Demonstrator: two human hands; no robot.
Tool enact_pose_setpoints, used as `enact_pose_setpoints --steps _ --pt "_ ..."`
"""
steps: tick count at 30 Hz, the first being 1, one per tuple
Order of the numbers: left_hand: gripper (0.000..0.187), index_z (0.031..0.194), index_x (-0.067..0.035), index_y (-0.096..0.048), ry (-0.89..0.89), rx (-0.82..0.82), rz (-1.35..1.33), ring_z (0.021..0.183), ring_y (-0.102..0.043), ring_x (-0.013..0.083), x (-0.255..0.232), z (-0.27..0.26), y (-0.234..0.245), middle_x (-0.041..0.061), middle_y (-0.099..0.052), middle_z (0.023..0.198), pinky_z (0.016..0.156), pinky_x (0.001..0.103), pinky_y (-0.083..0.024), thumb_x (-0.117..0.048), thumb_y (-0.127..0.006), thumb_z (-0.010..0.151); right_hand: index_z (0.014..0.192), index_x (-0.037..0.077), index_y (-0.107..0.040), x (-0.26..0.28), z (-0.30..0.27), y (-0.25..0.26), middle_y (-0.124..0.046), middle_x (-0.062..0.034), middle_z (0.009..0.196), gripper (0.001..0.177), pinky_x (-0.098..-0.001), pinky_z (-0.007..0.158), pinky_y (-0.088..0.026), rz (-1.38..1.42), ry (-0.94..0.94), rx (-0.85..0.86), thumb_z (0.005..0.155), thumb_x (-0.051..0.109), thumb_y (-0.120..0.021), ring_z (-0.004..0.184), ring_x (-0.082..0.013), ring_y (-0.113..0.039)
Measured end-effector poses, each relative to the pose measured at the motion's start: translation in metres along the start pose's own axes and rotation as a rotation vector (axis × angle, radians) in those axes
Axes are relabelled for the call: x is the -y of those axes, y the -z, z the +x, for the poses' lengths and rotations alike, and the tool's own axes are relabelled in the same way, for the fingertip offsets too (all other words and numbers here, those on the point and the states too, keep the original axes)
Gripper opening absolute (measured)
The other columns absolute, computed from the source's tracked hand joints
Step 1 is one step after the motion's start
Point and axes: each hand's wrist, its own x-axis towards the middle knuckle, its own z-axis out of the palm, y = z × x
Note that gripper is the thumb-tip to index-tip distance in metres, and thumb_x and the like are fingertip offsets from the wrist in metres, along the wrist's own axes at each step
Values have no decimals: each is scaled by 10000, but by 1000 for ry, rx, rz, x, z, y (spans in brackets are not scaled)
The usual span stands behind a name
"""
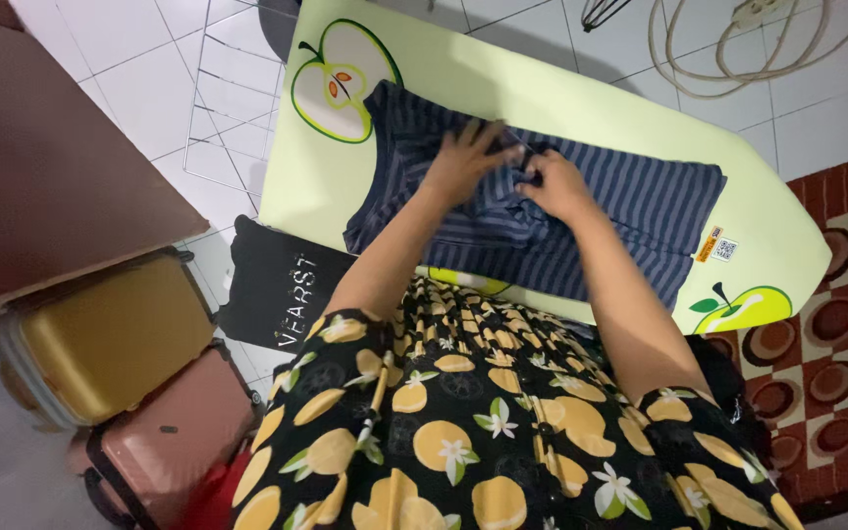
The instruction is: The person folds three shirts one by one on a light green ironing board. They first fold a black t-shirt, then a blue striped shirt, and finally another black t-shirt with white text. Each shirt is smoothed and folded into a compact rectangle before being set aside.
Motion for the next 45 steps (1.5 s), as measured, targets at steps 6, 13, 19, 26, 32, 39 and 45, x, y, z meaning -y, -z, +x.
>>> enact_pose_setpoints --steps 6,13,19,26,32,39,45 --pt "159 954 -169 -796 -315 42 305 1517 -252 384 -4 9 21 72 -394 1608 1198 631 -240 -197 -670 861 900 31 -603 29 -36 34 -612 -156 1029 286 -483 881 -497 -157 107 163 810 188 -825 1016 -356 -621" --pt "183 902 -138 -805 -506 90 257 1414 -407 346 5 -86 43 56 -522 1484 1142 580 -335 -227 -647 875 992 113 -682 26 -85 12 -651 -96 1276 322 -514 1130 -365 -451 453 -34 684 120 -773 1277 -299 -547" --pt "406 1143 -14 -640 -261 128 -123 1228 -543 333 -9 -127 12 170 -594 1256 1004 485 -472 -331 -720 903 1017 120 -691 20 -104 -14 -658 -53 1276 267 -506 1167 -346 -600 553 39 752 152 -713 1292 -235 -548" --pt "514 1310 -16 -539 219 -227 -219 1147 -597 353 -13 -82 -30 181 -614 1240 928 417 -527 -133 -701 836 971 106 -669 21 -97 -17 -668 -73 1057 191 -515 1102 -385 -383 461 -32 866 255 -726 1119 -260 -608" --pt "544 1360 -63 -537 326 161 -268 1116 -633 337 -22 -106 -14 155 -627 1215 910 448 -527 -189 -696 855 1117 88 -657 13 -94 -25 -677 -67 1134 202 -465 1107 -411 -272 286 -208 918 94 -693 1128 -260 -620" --pt "732 1218 -39 -572 -142 78 -72 1129 -550 311 -26 -139 -4 149 -601 1184 841 446 -497 -271 -808 565 1176 150 -669 19 -104 -21 -646 -51 1199 372 -481 1086 -396 -404 478 -52 812 152 -745 1184 -242 -581" --pt "307 1148 -60 -683 -207 52 44 1076 -616 270 -9 -145 -52 87 -657 1074 859 404 -517 -142 -667 853 1188 109 -689 20 -107 -15 -651 -62 1225 384 -473 1047 -409 -368 533 1 808 151 -721 1184 -244 -580"
